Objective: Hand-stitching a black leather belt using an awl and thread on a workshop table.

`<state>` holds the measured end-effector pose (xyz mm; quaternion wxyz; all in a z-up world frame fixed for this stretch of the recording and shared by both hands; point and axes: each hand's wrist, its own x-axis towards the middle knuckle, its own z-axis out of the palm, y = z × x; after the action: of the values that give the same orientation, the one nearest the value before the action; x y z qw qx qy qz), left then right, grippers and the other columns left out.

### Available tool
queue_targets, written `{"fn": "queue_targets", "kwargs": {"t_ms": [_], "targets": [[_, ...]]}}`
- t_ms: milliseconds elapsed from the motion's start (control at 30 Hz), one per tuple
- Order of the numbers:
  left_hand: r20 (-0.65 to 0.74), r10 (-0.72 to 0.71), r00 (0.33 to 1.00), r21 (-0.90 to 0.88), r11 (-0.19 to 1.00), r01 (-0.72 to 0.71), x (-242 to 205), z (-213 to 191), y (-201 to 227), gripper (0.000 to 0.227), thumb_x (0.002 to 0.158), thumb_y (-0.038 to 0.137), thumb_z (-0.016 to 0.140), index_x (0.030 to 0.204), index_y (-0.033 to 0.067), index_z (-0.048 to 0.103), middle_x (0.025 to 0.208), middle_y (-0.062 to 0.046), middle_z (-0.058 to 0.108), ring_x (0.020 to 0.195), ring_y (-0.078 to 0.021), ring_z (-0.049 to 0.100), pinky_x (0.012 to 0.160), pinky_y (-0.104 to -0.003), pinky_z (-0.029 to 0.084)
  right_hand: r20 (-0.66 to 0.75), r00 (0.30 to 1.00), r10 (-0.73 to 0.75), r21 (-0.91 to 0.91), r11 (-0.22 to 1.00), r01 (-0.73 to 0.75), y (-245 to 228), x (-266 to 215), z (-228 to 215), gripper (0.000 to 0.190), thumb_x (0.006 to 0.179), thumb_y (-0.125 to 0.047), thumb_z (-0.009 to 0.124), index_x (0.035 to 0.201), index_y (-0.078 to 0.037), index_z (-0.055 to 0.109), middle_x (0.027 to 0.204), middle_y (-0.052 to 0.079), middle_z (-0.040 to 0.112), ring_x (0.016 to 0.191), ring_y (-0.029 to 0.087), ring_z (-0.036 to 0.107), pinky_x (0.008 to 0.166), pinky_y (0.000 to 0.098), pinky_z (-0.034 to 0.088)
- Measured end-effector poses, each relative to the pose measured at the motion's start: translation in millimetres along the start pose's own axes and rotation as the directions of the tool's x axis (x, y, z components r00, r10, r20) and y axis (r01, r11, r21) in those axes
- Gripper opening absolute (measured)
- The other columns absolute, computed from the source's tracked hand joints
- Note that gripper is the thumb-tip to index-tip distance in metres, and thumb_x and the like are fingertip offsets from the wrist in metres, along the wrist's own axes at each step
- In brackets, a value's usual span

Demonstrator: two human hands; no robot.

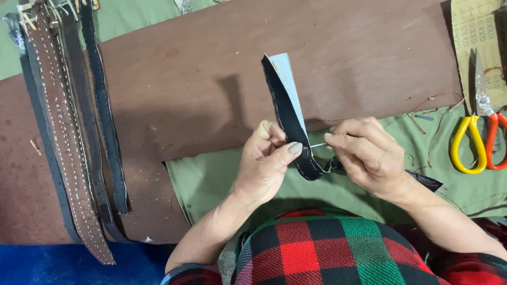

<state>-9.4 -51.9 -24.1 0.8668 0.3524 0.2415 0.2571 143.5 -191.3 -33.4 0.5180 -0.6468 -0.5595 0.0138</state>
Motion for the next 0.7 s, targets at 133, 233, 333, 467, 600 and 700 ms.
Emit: {"fn": "queue_targets", "kwargs": {"t_ms": [133,233,333,467,600,700], "targets": [[0.07,-0.108,0.992,-0.149,0.982,0.118,-1.1,2.1,6.1,0.022,0.089,-0.006,0.073,0.104,0.0029,0.06,0.087,-0.011,0.07,0.083,-0.0179,0.073,0.077,-0.033,0.063,-0.116,0.986,-0.121,-0.093,0.989,0.11,6.2,1.2,10.4,0.016,0.089,0.013,0.075,0.1,0.003,0.08,0.101,0.019,0.072,0.083,0.033,0.068,0.074,0.0444,0.057],[0.108,-0.176,0.978,-0.194,0.961,0.195,-1.7,1.3,4.0,0.017,0.092,-0.004,0.072,0.106,0.0031,0.065,0.089,-0.011,0.072,0.085,-0.0209,0.075,0.079,-0.035,0.065,-0.15,0.969,-0.194,-0.127,0.976,0.175,17.1,-1.0,15.2,0.014,0.089,0.012,0.078,0.098,0.002,0.082,0.099,0.018,0.072,0.082,0.033,0.066,0.072,0.0453,0.054],[0.079,-0.123,0.989,-0.215,0.967,0.137,0.3,-5.6,-5.4,0.009,0.095,-0.005,0.068,0.102,-0.0002,0.069,0.087,-0.012,0.072,0.087,-0.0215,0.075,0.083,-0.038,0.064,-0.133,0.958,-0.254,-0.15,0.961,0.234,27.1,-6.4,17.7,0.012,0.093,0.008,0.074,0.1,0.001,0.081,0.1,0.018,0.072,0.085,0.034,0.067,0.073,0.0447,0.053],[0.05,-0.097,0.994,-0.134,0.986,0.103,3.8,-18.4,-13.0,0.01,0.096,-0.002,0.069,0.106,0.0006,0.069,0.091,-0.012,0.072,0.09,-0.0209,0.074,0.084,-0.039,0.064,0.081,0.997,0.014,0.19,0.981,-0.029,18.4,4.2,6.0,0.01,0.094,0.003,0.069,0.099,0.001,0.077,0.096,0.018,0.075,0.082,0.032,0.07,0.074,0.0474,0.055],[-0.034,-0.164,0.986,-0.143,0.977,0.157,23.1,-32.3,-31.5,0.006,0.097,0.003,0.07,0.102,0.0025,0.067,0.09,-0.012,0.071,0.086,-0.0221,0.073,0.079,-0.037,0.064,0.54,0.756,0.369,0.347,0.721,-0.6,43.6,5.1,-4.3,0.011,0.094,-0.011,0.072,0.093,-0.004,0.079,0.072,0.007,0.077,0.072,0.013,0.065,0.068,0.0357,0.058],[-0.027,-0.116,0.993,-0.137,0.984,0.112,75.6,-22.5,-15.4,0.004,0.097,0.009,0.071,0.1,0.0075,0.068,0.09,-0.01,0.073,0.085,-0.022,0.074,0.077,-0.033,0.064,0.575,0.693,0.435,0.145,0.779,-0.609,34.1,54.5,-1.9,0.025,0.103,-0.021,0.059,0.106,-0.001,0.075,0.073,0.02,0.076,0.073,0.023,0.064,0.071,0.0459,0.056]]}}
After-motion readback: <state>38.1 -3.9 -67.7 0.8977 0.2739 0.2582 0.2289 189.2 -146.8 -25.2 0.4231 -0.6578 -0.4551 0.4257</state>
